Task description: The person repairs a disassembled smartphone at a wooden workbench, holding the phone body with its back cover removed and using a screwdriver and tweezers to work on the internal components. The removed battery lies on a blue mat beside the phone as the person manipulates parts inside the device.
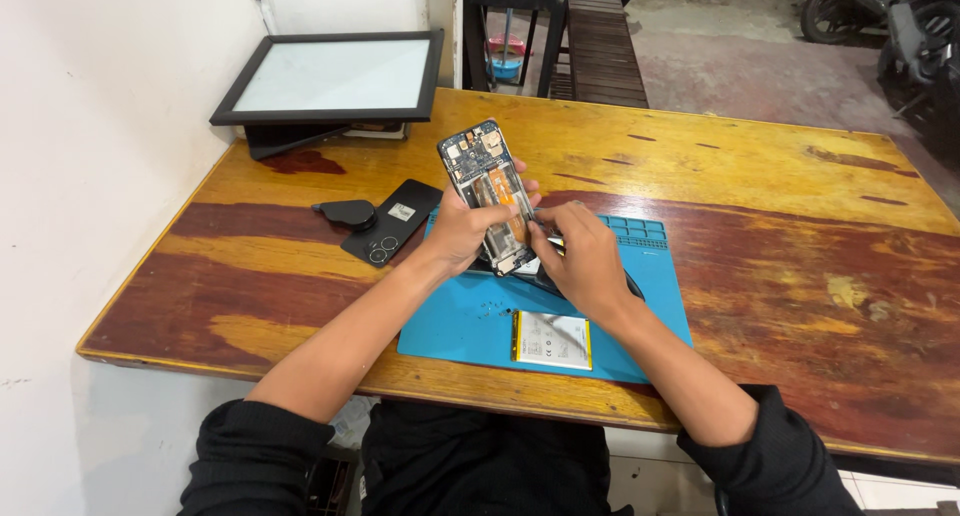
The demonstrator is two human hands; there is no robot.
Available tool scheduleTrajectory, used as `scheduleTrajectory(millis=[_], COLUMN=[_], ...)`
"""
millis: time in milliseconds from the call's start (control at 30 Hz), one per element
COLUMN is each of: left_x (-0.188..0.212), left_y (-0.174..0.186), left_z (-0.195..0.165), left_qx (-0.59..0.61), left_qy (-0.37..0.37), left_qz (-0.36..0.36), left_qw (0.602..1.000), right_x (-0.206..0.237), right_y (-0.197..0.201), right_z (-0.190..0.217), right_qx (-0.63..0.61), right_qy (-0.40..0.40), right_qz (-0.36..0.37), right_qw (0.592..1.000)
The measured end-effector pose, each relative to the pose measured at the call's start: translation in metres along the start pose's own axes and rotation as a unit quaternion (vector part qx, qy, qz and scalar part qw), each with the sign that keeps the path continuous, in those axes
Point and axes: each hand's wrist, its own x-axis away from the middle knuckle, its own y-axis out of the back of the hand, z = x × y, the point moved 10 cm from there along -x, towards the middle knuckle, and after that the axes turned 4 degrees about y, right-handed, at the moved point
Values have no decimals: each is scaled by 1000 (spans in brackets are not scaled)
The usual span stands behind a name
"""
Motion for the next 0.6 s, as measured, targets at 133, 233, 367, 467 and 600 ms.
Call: scheduleTrajectory(millis=[133, 233, 367, 467, 600], left_x=[0, 1, 0, 2, 3], left_y=[4, 4, 0, -6, -8], left_z=[5, 6, 8, 1, -6], left_qx=[0, -25, -33, -40, -44], left_qy=[0, -7, -10, -37, -35], left_qz=[-19, -30, -38, -25, -18], left_qw=[1000, 999, 999, 998, 998], right_x=[1, 2, 0, 0, 4], right_y=[5, 3, -4, -5, -9], right_z=[14, 20, 15, 7, -16], right_qx=[77, 98, 126, 119, 13], right_qy=[53, 77, 66, 46, -32], right_qz=[-32, -24, 9, 12, 26], right_qw=[995, 992, 990, 992, 999])
